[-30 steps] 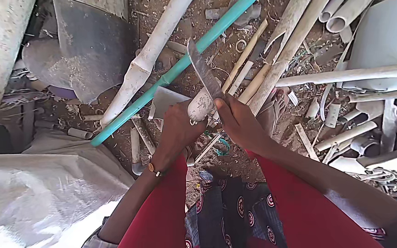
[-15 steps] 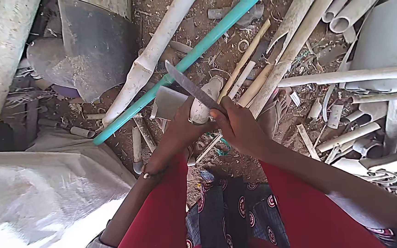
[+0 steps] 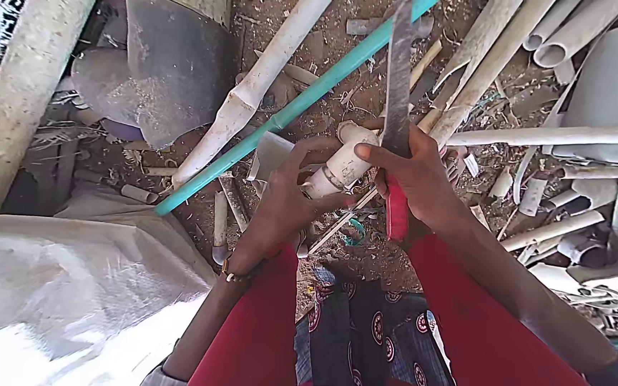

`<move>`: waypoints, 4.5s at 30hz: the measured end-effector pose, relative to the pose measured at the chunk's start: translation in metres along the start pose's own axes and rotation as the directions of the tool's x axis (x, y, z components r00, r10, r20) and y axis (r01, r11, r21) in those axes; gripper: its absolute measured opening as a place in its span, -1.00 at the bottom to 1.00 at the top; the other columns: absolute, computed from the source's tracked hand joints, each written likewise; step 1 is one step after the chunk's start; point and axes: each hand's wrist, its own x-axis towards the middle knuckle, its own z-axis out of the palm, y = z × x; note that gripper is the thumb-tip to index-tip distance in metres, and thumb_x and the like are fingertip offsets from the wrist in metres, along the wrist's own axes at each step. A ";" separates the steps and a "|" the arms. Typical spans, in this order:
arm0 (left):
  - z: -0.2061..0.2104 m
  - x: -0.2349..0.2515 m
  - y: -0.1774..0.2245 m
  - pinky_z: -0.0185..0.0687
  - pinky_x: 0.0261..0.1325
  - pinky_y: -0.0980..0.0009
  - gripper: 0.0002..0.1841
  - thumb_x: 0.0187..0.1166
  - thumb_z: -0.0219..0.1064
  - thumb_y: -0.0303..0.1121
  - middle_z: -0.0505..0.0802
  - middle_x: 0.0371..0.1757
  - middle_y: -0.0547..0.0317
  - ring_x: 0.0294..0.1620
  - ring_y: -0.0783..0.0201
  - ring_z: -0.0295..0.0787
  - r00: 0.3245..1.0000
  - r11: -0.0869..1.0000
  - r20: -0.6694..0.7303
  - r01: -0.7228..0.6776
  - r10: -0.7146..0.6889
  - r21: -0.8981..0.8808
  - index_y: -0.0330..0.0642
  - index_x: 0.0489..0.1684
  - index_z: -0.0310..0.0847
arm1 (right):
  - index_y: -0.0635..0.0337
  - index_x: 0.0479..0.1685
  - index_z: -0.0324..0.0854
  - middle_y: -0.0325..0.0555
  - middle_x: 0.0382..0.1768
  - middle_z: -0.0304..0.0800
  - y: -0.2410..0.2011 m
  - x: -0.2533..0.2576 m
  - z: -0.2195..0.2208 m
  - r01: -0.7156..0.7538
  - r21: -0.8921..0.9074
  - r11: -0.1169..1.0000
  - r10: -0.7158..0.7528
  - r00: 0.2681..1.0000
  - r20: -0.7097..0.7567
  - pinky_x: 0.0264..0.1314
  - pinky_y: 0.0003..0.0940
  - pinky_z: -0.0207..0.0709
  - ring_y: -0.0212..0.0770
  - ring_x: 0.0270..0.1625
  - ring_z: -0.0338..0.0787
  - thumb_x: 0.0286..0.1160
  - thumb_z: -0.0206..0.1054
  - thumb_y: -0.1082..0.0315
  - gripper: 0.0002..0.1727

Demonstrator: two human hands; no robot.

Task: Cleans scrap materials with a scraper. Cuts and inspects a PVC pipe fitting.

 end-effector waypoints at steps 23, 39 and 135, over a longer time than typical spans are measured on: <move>0.025 0.011 0.011 0.89 -0.07 0.45 -0.45 0.51 0.53 -0.28 0.82 0.10 0.17 -0.06 0.35 0.88 0.992 0.950 0.032 -0.111 0.125 -0.292 -0.21 0.38 0.36 | -0.14 -0.15 0.62 -0.31 -0.49 0.66 0.018 0.002 -0.040 -0.101 0.495 0.863 0.189 0.973 -0.130 -0.66 -0.55 0.51 -0.44 -0.69 0.53 0.79 0.03 -0.10 -0.64; 0.011 0.005 -0.004 0.81 -0.10 0.44 -0.70 0.63 0.36 -0.36 0.82 0.10 0.23 -0.07 0.34 0.83 0.996 0.909 -0.090 -0.053 0.017 -0.413 -0.08 0.28 0.58 | -0.17 -0.01 0.62 -0.31 -0.41 0.70 0.020 0.000 -0.040 -0.074 0.481 0.874 0.158 0.978 -0.136 -0.64 -0.52 0.55 -0.42 -0.65 0.57 0.76 0.11 -0.06 -0.72; -0.003 -0.011 0.017 0.69 0.16 -0.09 -0.39 0.70 0.25 0.08 0.85 0.14 -0.19 0.11 -0.18 0.84 0.974 0.803 -0.053 0.214 -0.222 0.556 -0.17 0.55 0.54 | 0.32 0.30 0.46 -0.10 -0.67 0.57 0.004 -0.032 0.026 0.360 -0.852 0.379 -0.165 0.933 0.321 -0.51 -0.08 0.61 0.01 -0.59 0.73 0.85 -0.07 0.20 -0.61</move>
